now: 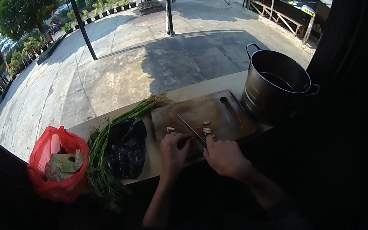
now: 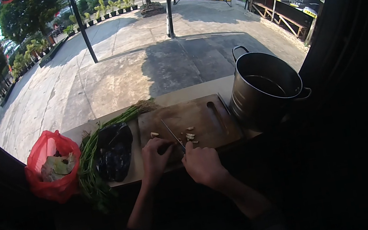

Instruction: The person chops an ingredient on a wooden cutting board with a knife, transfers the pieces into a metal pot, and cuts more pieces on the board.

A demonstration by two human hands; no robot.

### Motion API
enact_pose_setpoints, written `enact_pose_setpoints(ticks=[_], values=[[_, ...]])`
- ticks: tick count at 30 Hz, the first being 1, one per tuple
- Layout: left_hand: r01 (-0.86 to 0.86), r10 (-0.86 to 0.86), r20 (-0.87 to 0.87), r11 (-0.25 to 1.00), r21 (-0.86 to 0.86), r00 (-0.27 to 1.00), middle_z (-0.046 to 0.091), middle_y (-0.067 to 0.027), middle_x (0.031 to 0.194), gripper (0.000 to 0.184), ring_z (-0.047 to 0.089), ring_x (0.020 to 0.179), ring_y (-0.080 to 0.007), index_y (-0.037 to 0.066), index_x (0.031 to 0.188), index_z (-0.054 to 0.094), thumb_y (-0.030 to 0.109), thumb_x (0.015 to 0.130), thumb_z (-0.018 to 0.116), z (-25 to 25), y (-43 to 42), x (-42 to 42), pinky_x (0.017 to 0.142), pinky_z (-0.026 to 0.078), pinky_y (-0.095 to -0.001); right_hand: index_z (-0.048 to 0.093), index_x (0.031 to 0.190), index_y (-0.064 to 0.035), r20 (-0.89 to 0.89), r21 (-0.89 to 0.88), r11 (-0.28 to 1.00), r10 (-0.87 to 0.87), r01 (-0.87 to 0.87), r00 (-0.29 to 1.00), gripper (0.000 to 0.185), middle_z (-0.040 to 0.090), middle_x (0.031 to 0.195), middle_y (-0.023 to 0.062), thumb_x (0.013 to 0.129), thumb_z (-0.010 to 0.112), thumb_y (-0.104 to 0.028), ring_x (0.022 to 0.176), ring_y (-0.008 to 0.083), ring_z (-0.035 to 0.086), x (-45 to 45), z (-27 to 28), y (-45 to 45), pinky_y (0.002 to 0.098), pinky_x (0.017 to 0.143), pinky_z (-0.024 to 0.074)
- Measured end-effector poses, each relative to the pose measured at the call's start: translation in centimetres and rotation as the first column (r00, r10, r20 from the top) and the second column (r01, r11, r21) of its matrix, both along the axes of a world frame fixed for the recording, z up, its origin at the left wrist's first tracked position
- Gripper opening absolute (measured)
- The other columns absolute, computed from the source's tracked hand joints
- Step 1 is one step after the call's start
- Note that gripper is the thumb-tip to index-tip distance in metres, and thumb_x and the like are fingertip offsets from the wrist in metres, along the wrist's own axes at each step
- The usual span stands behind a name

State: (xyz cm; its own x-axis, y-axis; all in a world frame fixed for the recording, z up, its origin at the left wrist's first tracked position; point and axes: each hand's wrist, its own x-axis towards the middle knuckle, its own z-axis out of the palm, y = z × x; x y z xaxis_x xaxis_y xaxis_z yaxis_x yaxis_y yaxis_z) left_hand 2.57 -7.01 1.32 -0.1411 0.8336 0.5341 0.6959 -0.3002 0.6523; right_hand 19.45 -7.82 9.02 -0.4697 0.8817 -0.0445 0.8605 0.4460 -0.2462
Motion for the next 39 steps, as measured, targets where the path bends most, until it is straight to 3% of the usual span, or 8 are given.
enact_pose_setpoints(ticks=[5,13,17,27,30,37,39], values=[[-0.019,0.021,0.045,0.998,-0.053,0.999,0.067,-0.0112,0.083,0.015,0.064,0.079,-0.0277,0.002,0.086,0.072,0.010,0.074,0.077,0.5,-0.3,0.2,0.072,0.050,-0.0360,0.044,0.098,-0.0017,0.009,0.021,1.000,-0.024,0.024,1.000,0.025,0.067,0.070,0.0180,0.095,0.050,-0.026,0.072,0.0369,0.069,-0.9,-1.8,-0.4,0.0462,0.065,0.0550],[-0.039,0.039,-0.014,0.999,-0.014,0.999,0.065,-0.0085,0.082,0.014,0.060,0.082,-0.0279,0.005,0.087,0.072,0.015,0.076,0.074,0.1,-0.5,0.4,0.077,0.045,-0.0385,0.045,0.098,-0.0009,0.044,0.003,0.999,0.043,-0.044,0.998,0.026,0.067,0.070,0.0182,0.094,0.053,-0.026,0.072,0.0368,0.069,-0.5,0.3,0.2,0.0452,0.064,0.0557],[-0.055,0.055,-0.012,0.998,-0.030,0.998,0.065,-0.0078,0.083,0.013,0.061,0.083,-0.0272,0.007,0.086,0.072,0.015,0.076,0.073,0.1,-0.6,0.4,0.077,0.045,-0.0383,0.046,0.099,-0.0005,0.041,0.048,0.999,-0.007,0.006,0.999,0.026,0.067,0.072,0.0192,0.094,0.052,-0.025,0.074,0.0368,0.069,-1.6,-2.0,0.0,0.0448,0.065,0.0558],[-0.064,0.063,-0.018,0.997,-0.051,0.998,0.066,-0.0067,0.086,0.012,0.061,0.085,-0.0261,0.007,0.085,0.073,0.015,0.077,0.073,-0.1,-0.6,0.4,0.080,0.045,-0.0387,0.045,0.101,-0.0001,0.054,-0.034,0.999,0.004,-0.002,0.999,0.029,0.068,0.078,0.0200,0.095,0.053,-0.027,0.079,0.0375,0.069,-1.7,-0.8,0.2,0.0466,0.070,0.0552],[-0.052,0.052,-0.015,0.998,-0.040,0.999,0.066,-0.0062,0.086,0.013,0.061,0.085,-0.0257,0.007,0.088,0.074,0.015,0.077,0.073,-0.1,-0.7,0.2,0.080,0.046,-0.0384,0.046,0.102,0.0009,-0.022,-0.017,0.998,-0.054,0.054,0.998,0.027,0.067,0.075,0.0221,0.097,0.048,-0.025,0.075,0.0422,0.066,-2.4,-2.1,0.7,0.0532,0.070,0.0517],[-0.038,0.038,-0.038,0.999,0.005,0.999,0.067,-0.0051,0.086,0.015,0.061,0.084,-0.0243,0.011,0.092,0.076,0.012,0.077,0.073,0.1,-1.3,0.2,0.078,0.048,-0.0366,0.044,0.102,0.0007,0.000,-0.056,0.998,0.007,-0.007,1.000,0.026,0.066,0.075,0.0223,0.097,0.048,-0.025,0.074,0.0433,0.066,-1.6,-0.7,0.4,0.0524,0.070,0.0523],[-0.033,0.030,0.045,0.997,0.065,0.999,0.066,-0.0049,0.084,0.017,0.062,0.078,-0.0235,0.010,0.093,0.073,0.014,0.076,0.074,0.1,-1.0,0.3,0.072,0.048,-0.0358,0.044,0.102,0.0008,-0.008,-0.065,0.998,-0.013,0.012,1.000,0.027,0.066,0.076,0.0227,0.097,0.048,-0.025,0.075,0.0436,0.066,-2.3,-1.1,0.0,0.0522,0.070,0.0525]])
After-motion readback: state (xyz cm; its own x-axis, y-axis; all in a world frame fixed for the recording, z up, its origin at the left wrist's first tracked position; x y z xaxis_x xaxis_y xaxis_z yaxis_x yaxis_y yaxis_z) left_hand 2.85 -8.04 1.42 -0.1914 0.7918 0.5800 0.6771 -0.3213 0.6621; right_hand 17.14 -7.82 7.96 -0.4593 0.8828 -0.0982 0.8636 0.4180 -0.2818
